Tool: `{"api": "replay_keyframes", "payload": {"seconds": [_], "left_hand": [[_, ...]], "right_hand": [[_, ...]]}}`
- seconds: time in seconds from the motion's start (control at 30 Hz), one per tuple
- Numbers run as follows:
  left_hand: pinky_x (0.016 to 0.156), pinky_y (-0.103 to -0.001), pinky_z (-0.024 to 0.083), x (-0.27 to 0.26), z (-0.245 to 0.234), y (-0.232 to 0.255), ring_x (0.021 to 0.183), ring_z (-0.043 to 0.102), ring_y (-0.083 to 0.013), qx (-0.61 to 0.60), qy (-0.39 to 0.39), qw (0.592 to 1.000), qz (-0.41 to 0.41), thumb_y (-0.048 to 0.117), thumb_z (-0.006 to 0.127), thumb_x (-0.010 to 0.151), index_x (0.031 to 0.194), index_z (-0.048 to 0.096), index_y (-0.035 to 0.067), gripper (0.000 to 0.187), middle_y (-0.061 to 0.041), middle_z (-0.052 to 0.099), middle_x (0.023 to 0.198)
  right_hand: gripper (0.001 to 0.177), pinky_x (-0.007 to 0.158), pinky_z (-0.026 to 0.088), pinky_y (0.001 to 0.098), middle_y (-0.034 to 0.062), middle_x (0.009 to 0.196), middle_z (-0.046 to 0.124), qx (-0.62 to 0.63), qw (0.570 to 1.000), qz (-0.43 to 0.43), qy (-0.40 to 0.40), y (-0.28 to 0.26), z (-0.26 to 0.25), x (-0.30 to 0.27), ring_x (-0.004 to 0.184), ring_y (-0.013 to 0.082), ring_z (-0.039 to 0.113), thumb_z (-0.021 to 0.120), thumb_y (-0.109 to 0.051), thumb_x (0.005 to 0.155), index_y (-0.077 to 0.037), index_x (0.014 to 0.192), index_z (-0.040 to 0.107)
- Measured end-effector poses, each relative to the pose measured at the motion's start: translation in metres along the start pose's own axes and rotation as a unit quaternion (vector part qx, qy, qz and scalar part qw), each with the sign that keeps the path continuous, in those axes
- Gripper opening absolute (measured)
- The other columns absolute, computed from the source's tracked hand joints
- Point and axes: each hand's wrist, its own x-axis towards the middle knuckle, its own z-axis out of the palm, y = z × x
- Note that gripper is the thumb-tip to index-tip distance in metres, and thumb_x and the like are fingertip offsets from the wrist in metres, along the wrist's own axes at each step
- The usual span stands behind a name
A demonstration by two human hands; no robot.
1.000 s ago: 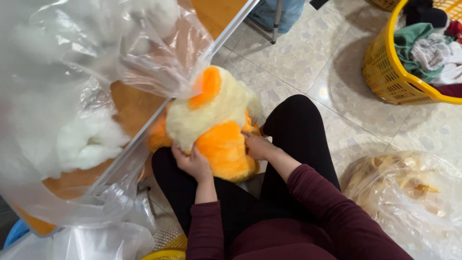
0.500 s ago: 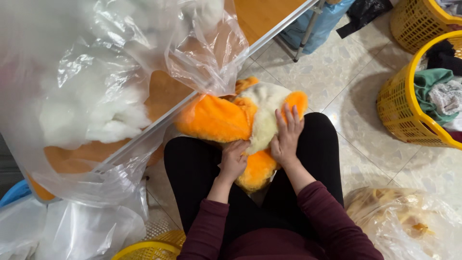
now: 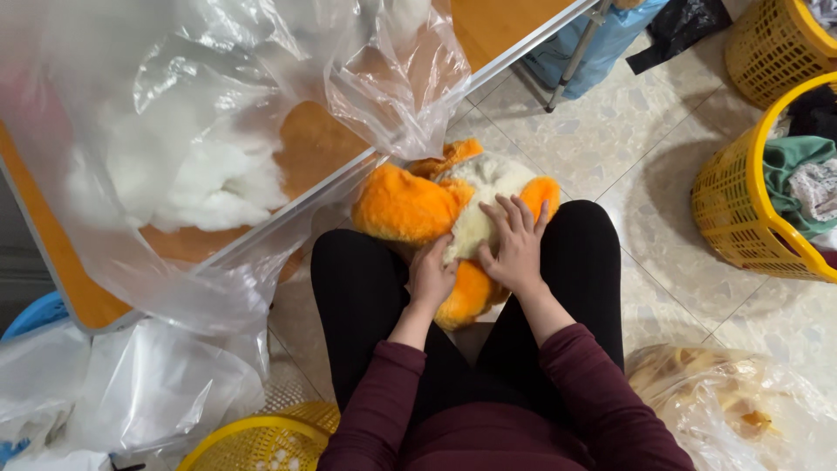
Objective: The person sits on the floor and repeatedly stuffs white poly-fil into an orange and white plush toy. They use both hands to push the filling into the opening and distribute it inside the body of the toy.
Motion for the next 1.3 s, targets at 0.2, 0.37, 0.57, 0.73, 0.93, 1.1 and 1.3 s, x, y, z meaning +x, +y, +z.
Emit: {"api": "replay_keyframes", "payload": {"seconds": [0.2,0.37,0.57,0.73,0.93,1.1,1.3], "left_hand": [[0.098,-0.039,0.053,0.004,0.003,0.000,0.116,0.067,-0.0325,-0.066,0.063,0.996,-0.004,0.023,0.081,0.087,0.129,0.065,0.007,0.048,-0.013,0.070,0.126],[0.106,-0.045,0.045,0.004,-0.007,0.016,0.126,0.055,-0.0372,-0.059,0.066,0.994,0.071,0.034,0.083,0.085,0.139,0.055,0.004,0.068,-0.017,0.062,0.134],[0.095,-0.050,0.043,-0.005,0.000,0.009,0.116,0.053,-0.0451,0.088,0.155,0.984,-0.008,0.040,0.078,0.085,0.140,0.050,0.000,0.073,-0.028,0.058,0.129],[0.082,-0.046,0.053,0.007,0.017,-0.015,0.095,0.070,-0.0383,0.029,0.063,0.991,-0.110,0.034,0.066,0.102,0.125,0.065,0.010,0.033,-0.016,0.074,0.103],[0.068,-0.029,0.053,-0.001,0.001,-0.014,0.074,0.070,-0.0151,-0.210,0.088,0.972,-0.049,0.017,0.066,0.100,0.110,0.069,0.002,0.019,-0.008,0.076,0.088],[0.071,-0.023,0.049,0.000,0.000,-0.011,0.079,0.060,-0.0033,-0.357,0.132,0.924,-0.027,0.012,0.067,0.099,0.103,0.064,0.000,0.014,0.002,0.068,0.091],[0.060,-0.022,0.042,0.002,0.017,-0.013,0.066,0.049,-0.0017,-0.324,0.175,0.928,-0.051,0.019,0.066,0.102,0.098,0.062,0.003,0.017,0.005,0.062,0.080]], "right_hand": [[0.027,0.114,0.039,0.0492,0.0083,0.109,0.072,0.001,1.000,0.021,0.013,0.016,0.016,-0.002,0.118,0.0292,0.064,0.071,-0.008,0.082,-0.010,0.110,0.071],[0.010,0.099,0.051,0.0441,0.0098,0.096,0.072,0.021,0.991,0.085,0.103,0.035,0.028,-0.004,0.099,0.0336,0.068,0.075,-0.006,0.086,-0.006,0.096,0.070],[0.012,0.086,0.051,0.0431,0.0118,0.100,0.069,0.073,0.963,0.182,0.184,0.044,0.034,-0.004,0.096,0.0357,0.065,0.074,-0.006,0.095,-0.005,0.105,0.066],[0.014,0.083,0.050,0.0431,0.0119,0.103,0.069,0.072,0.964,0.168,0.194,0.047,0.036,0.000,0.094,0.0347,0.062,0.074,-0.008,0.098,-0.004,0.106,0.063],[0.013,0.087,0.052,0.0355,0.0103,0.109,0.066,0.194,0.930,0.236,0.204,0.051,0.027,0.001,0.095,0.0274,0.063,0.069,-0.009,0.104,-0.004,0.110,0.060],[0.014,0.096,0.047,0.0380,0.0098,0.116,0.070,0.178,0.957,0.152,0.173,0.052,0.023,0.001,0.106,0.0302,0.063,0.072,-0.005,0.098,-0.003,0.104,0.060],[0.013,0.105,0.042,0.0426,0.0095,0.120,0.070,0.139,0.976,0.134,0.106,0.040,0.034,0.007,0.114,0.0309,0.059,0.072,-0.006,0.097,-0.003,0.099,0.059]]}}
